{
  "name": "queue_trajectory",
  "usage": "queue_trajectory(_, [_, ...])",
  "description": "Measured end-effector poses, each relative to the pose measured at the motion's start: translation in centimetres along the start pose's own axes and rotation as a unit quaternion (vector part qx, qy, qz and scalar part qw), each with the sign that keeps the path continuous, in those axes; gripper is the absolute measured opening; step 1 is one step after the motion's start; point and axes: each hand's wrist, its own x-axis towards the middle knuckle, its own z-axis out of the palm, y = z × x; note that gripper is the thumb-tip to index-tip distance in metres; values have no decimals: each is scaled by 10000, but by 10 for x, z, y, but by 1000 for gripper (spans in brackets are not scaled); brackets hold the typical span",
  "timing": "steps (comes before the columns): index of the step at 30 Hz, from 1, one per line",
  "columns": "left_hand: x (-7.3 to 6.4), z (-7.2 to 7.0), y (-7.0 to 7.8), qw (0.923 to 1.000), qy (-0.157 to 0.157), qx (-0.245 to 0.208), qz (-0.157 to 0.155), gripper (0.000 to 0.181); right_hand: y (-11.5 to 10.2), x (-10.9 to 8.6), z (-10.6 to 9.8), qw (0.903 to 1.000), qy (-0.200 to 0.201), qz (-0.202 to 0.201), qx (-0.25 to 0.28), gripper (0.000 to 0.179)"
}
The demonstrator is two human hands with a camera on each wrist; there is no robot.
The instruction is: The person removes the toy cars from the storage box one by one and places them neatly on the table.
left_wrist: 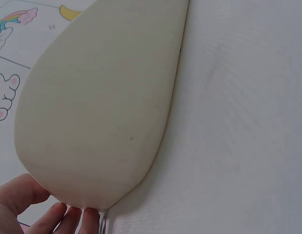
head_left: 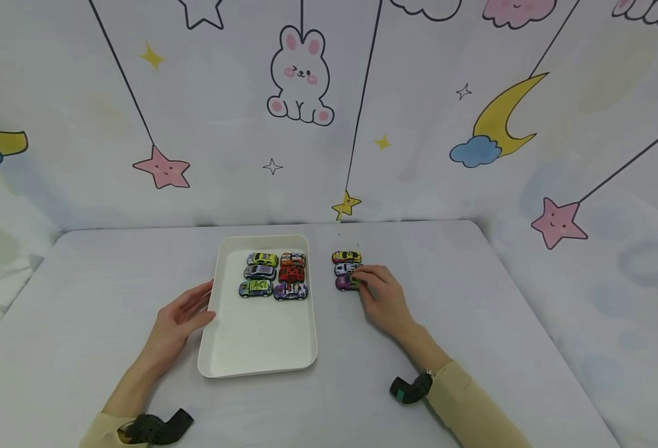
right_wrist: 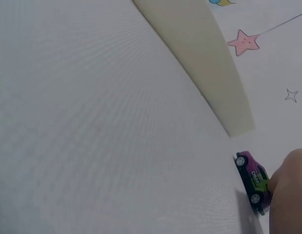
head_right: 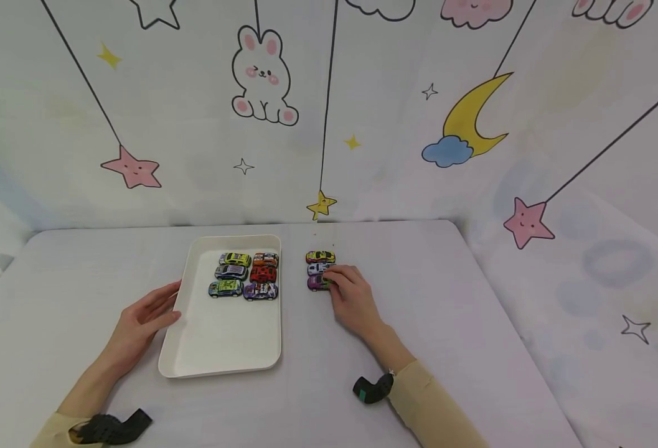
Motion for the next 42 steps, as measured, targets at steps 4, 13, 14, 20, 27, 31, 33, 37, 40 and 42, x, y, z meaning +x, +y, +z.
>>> queue_trajectory(4, [1,-1,1,10000,-18,-20,22,57,-1,1,1,9994,250,-211,62,26])
queue_trajectory(13, [1,-2,4,10000,15,-35,3,58,-10,5,5,9951,687,-625,333,31])
queue_trajectory(14, [1,-2,5,10000,19,-46,-9,58,-13,6,6,9945,737,-641,375,31])
queue_trajectory(20, [0,-2,5,10000,41,65,-52,58,-31,7,18,9931,533,-937,460,33])
queue_trajectory(27, [0,-2,6,9999,69,114,-66,58,-54,13,39,9884,-64,-1342,708,32])
queue_trajectory(31, [-1,-3,6,9998,64,158,-132,58,-61,18,48,9871,-115,-1345,858,37])
queue_trajectory(33, [-1,-2,6,9997,71,162,-155,59,-65,22,51,9867,-180,-1292,973,40])
queue_trajectory(37, [-1,-2,4,9998,59,49,-179,59,-72,31,56,9873,-729,-1065,929,38])
queue_trajectory(40, [-1,0,1,9998,43,-88,-186,59,-77,39,58,9861,-1317,-881,510,35])
queue_trajectory(42, [-1,1,-1,9997,43,-131,-183,59,-78,46,58,9828,-1678,-760,138,35])
